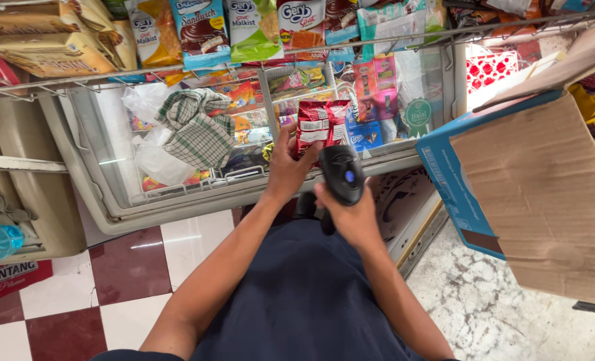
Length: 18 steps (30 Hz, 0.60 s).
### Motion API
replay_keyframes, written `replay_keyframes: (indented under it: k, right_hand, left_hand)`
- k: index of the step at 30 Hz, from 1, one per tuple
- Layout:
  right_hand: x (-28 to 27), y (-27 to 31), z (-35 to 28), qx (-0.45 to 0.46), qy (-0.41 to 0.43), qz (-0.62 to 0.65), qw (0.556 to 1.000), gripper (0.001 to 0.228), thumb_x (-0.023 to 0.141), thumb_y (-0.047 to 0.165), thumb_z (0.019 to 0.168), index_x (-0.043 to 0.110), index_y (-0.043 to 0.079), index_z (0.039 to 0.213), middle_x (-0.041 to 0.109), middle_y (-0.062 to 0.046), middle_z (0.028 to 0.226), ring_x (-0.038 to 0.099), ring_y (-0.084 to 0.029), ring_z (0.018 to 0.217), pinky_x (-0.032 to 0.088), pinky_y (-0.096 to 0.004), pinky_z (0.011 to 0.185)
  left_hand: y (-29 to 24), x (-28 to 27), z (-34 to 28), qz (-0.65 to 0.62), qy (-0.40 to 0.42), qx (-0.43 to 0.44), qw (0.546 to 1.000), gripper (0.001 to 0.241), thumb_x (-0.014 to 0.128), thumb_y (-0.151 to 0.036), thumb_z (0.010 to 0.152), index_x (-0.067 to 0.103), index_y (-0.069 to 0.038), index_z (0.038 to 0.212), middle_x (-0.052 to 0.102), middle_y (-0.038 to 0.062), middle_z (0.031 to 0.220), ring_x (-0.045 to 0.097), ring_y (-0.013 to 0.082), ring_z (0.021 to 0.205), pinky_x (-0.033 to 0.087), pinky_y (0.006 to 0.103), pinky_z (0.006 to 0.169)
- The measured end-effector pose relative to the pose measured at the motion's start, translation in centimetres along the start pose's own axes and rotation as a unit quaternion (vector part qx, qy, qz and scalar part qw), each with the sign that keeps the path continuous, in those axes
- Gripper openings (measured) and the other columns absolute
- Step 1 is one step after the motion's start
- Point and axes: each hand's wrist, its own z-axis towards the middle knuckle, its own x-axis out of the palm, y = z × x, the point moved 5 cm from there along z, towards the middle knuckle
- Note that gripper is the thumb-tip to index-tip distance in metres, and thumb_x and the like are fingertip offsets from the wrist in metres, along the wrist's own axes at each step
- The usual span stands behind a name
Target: The person scans barcodes on various packaged snacks using a handheld scanner and places the items into a cardboard box or onto shelves.
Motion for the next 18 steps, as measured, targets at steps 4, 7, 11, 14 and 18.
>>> replay_keyframes:
  k: [4,7,11,14,18]
  right_hand:
    - [1.8,-0.4,-0.3,0.031,0.044,0.014,0.998,0.025,0.078,0.024,0.091,0.071,0.0,0.091,0.072,-0.004,0.074,0.07,-0.011,0.068,0.058,-0.028,0.066]
    - [1.9,0.5,-0.2,0.011,0.047,-0.005,0.999,0.025,0.078,0.024,0.091,0.07,0.0,0.09,0.072,-0.004,0.073,0.07,-0.011,0.067,0.057,-0.028,0.065]
    - [2.0,0.9,0.1,0.022,0.045,-0.042,0.998,0.021,0.077,0.023,0.09,0.073,0.002,0.091,0.073,-0.003,0.072,0.072,-0.011,0.068,0.059,-0.027,0.067]
    - [2.2,0.8,0.0,0.006,0.07,0.018,0.997,0.022,0.076,0.022,0.091,0.07,0.001,0.093,0.071,-0.003,0.073,0.07,-0.012,0.067,0.057,-0.029,0.065]
    - [-0.1,0.1,1.3,-0.022,-0.005,0.169,0.985,0.022,0.074,0.017,0.095,0.067,0.0,0.108,0.071,-0.009,0.093,0.07,-0.016,0.075,0.058,-0.032,0.072]
  left_hand:
    - [0.0,-0.1,-0.2,0.025,-0.021,0.014,0.999,0.052,0.073,-0.017,0.097,0.045,-0.005,0.139,0.076,0.014,0.114,0.073,0.0162,0.104,0.059,0.0308,0.087]
    - [-0.2,-0.4,-0.2,0.026,-0.022,0.027,0.999,0.054,0.074,-0.018,0.097,0.043,-0.006,0.139,0.075,0.013,0.115,0.073,0.0163,0.104,0.059,0.0303,0.087]
    - [-0.8,-0.7,-0.3,0.017,-0.032,0.058,0.998,0.053,0.075,-0.018,0.097,0.045,-0.006,0.14,0.074,0.014,0.119,0.072,0.0167,0.109,0.058,0.0308,0.091]
    - [-2.3,-0.9,-0.5,0.071,-0.043,0.08,0.993,0.053,0.076,-0.016,0.096,0.047,-0.005,0.138,0.074,0.015,0.12,0.073,0.0175,0.11,0.058,0.0306,0.092]
    - [-5.8,-1.0,-1.7,0.195,-0.027,0.188,0.962,0.044,0.077,-0.01,0.094,0.057,-0.007,0.133,0.071,0.012,0.128,0.074,0.0223,0.117,0.058,0.034,0.097]
